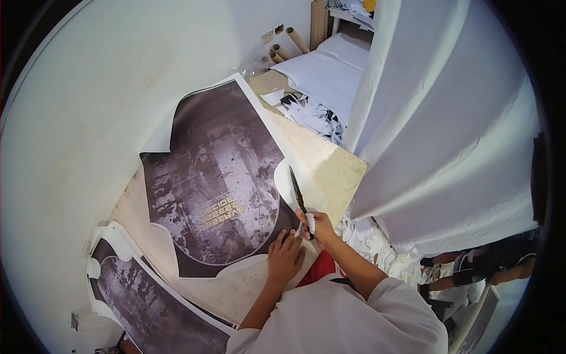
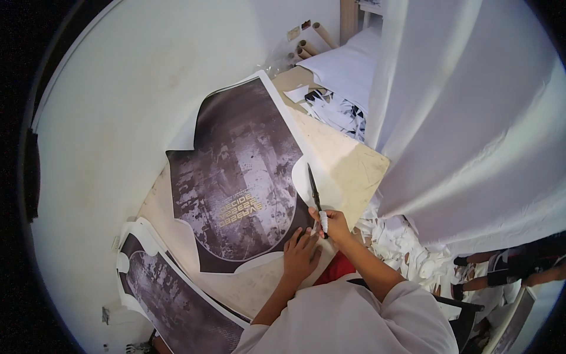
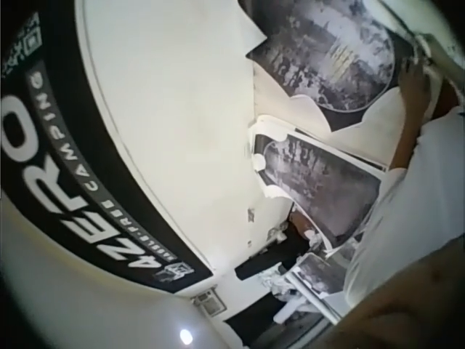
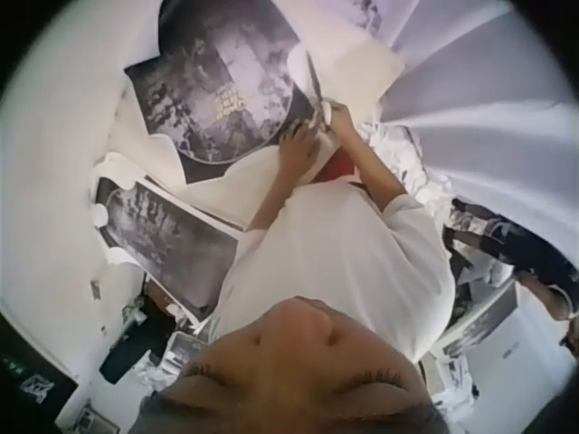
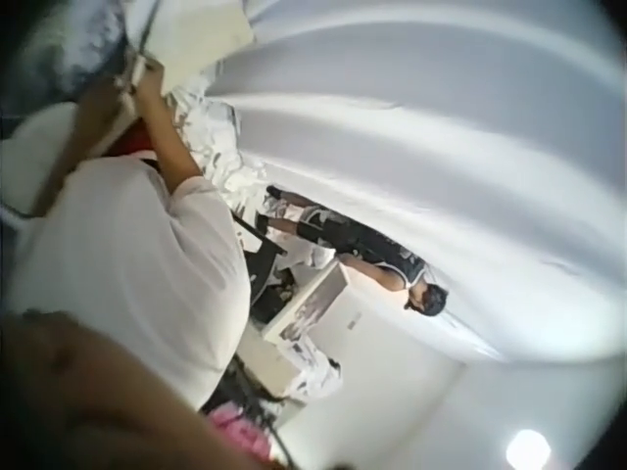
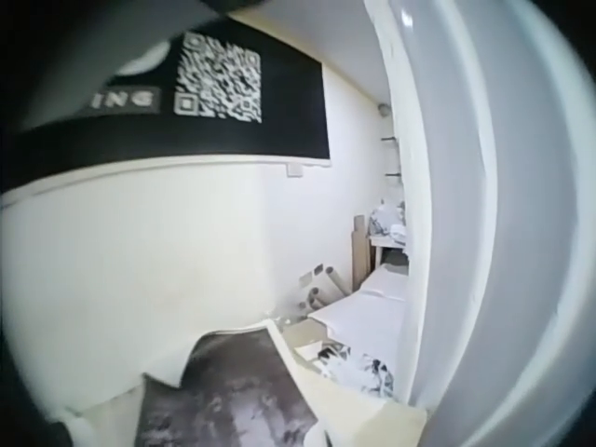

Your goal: Cutting out printed garment patterns from a large sheet of fabric using scissors on a workbench.

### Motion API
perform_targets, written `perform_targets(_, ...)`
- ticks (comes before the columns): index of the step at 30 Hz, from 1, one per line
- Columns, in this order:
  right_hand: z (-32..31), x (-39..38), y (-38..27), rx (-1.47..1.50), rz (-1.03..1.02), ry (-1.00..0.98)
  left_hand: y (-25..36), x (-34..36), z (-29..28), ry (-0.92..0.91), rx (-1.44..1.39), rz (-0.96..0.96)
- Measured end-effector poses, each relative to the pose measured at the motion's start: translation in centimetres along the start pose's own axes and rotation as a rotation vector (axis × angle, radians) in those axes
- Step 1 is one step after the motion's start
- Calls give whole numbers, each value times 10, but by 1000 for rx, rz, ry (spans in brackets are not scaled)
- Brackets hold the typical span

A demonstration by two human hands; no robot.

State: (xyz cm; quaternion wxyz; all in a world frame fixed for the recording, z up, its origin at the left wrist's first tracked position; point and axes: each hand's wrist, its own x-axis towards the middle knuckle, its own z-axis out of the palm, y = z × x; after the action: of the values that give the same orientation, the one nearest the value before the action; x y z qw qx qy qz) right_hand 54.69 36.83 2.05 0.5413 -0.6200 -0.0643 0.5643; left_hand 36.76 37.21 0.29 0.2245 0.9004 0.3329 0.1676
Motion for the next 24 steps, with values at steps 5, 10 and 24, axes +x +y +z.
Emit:
perform_targets(5,-1,27,-16,-54,-25,19,5,0,7,14,-8,-20)
perform_targets(10,-4,61,-41,-105,-24,12,9,6,18,44,8,-57)
perform_targets(24,-34,109,-77,-163,39,-120,24,69,-15,-104,152,-240)
